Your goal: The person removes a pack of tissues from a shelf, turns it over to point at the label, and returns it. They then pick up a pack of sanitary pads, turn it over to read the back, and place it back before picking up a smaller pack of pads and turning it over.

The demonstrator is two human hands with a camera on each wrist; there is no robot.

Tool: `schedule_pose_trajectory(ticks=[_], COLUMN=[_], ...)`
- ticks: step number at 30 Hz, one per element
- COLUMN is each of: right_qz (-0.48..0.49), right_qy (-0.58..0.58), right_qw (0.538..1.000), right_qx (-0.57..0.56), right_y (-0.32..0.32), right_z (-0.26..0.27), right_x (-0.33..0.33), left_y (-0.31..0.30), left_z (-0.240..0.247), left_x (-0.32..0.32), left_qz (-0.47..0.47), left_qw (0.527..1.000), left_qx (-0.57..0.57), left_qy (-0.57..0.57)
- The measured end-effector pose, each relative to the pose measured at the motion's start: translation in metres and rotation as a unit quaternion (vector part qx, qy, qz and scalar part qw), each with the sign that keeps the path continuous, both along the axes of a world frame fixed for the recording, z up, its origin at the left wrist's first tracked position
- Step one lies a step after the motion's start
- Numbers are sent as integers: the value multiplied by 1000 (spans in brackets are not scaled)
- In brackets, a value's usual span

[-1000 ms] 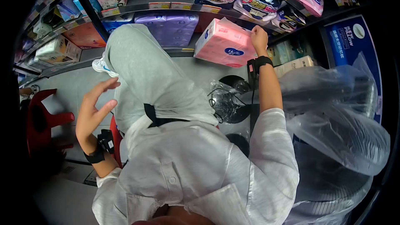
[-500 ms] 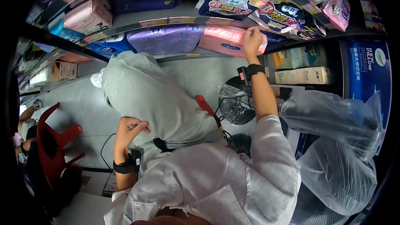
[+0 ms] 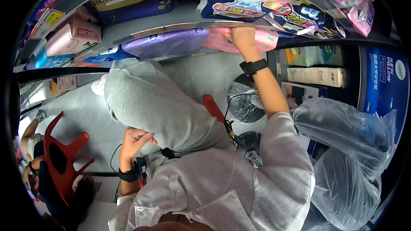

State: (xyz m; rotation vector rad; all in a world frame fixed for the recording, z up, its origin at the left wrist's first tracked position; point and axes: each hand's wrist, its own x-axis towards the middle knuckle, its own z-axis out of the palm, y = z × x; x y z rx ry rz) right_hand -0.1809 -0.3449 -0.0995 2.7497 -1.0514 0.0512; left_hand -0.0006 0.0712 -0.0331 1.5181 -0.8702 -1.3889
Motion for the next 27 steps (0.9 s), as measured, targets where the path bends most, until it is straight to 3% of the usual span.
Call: schedule_pose_trajectory(ticks=[2,4,8,9,11,12,13,14,16,20,22,23,27], right_qz=[23,44,26,89,143,165,202,190,236,147,136,82,224], right_qy=[-19,-22,86,26,8,52,14,81,41,102,65,79,40], right_qw=[999,980,976,984,968,972,964,963,962,972,962,961,962], right_qx=[20,193,197,150,205,159,169,172,127,154,226,251,153], right_y=[-8,-16,-29,-39,-33,-31,-29,-31,-29,-24,-26,-20,-30], right_z=[4,10,-5,-26,-16,-13,-9,-9,-11,-8,-4,3,-12], right_x=[8,14,12,0,-7,-11,-12,-17,-19,1,7,7,-8], left_y=[1,2,3,3,2,4,3,4,3,-3,-5,-6,-3], left_z=[1,1,-1,-2,-4,-5,-5,-4,-5,-2,2,3,6], left_x=[2,3,2,2,4,3,3,4,6,9,14,14,11], left_qz=[14,-2,10,7,3,11,8,6,7,-14,-68,-66,-27], left_qw=[1000,1000,999,999,998,998,998,997,997,997,996,996,998], left_qx=[-6,-17,-33,-38,-61,-56,-69,-80,-63,-78,-54,-62,-59], left_qy=[7,-6,3,5,4,3,-8,-18,-38,-18,-3,2,10])
